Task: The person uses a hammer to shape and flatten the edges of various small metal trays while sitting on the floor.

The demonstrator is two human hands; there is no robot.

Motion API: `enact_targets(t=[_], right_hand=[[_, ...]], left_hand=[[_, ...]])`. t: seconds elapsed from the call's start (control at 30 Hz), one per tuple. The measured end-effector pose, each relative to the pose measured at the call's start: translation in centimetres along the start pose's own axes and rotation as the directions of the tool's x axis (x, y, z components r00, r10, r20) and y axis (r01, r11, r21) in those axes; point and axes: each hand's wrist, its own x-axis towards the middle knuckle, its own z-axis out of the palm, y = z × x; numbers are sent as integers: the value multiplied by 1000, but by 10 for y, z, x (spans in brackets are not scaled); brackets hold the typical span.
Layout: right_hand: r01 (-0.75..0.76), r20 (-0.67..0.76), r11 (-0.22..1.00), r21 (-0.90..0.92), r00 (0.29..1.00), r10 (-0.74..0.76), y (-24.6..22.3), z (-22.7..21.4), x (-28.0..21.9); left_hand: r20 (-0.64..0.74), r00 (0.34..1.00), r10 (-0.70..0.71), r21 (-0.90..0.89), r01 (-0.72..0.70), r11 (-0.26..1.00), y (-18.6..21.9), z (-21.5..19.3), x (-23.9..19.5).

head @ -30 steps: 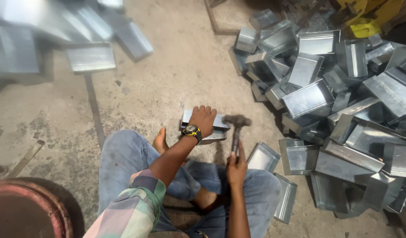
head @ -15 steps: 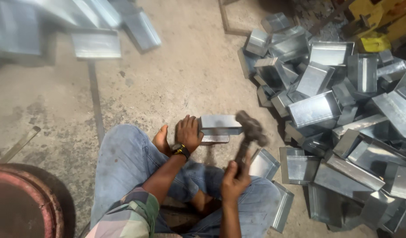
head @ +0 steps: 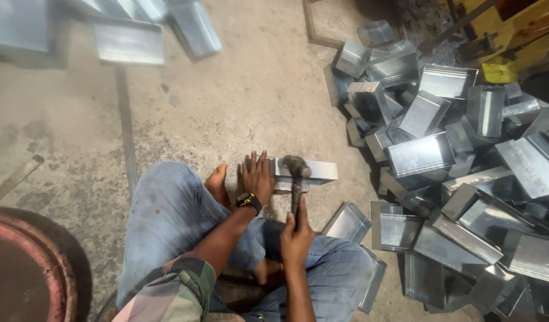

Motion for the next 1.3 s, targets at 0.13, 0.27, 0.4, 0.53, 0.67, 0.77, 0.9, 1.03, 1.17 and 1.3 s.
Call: enact_targets(t=[0.13,0.27,0.4,0.53,0.67,0.77,0.9,1.03,1.17,1.3], right_hand=[[-278,-2,930,242,958,287,-11,-26,7],[-240,-61,866,440,954,295,-31,-71,21],[-180,-158,903,391,953,259,-50,-105,28],[-94,-185,991,93,976,110,-52,-104,36],[-318,-13,933,-171,947,320,-45,-108,39],[-426,-44,905,1,904,426,-35,-115,33],[-316,-133,918,238,926,353,-14,-110,19],[-255,-7,966,45,967,255,8,-98,20],[-394,19,886,245,915,402,24,-91,12],[-398,25,811,429,902,430,24,-94,0]], left_hand=[[-190,980,55,-115,-78,990,10,-34,13],[-148,979,141,-178,-167,970,56,-82,31],[-165,928,335,206,-299,932,104,-122,20],[-170,927,335,348,-262,900,119,-140,13],[-143,927,346,376,-272,886,121,-142,10],[-184,913,364,337,-289,896,118,-137,11],[-162,909,384,299,-325,897,109,-127,9],[-297,868,398,144,-371,917,88,-120,14],[-370,927,60,-454,-237,859,37,-91,3],[-80,992,93,-306,-114,945,4,-45,-1]])
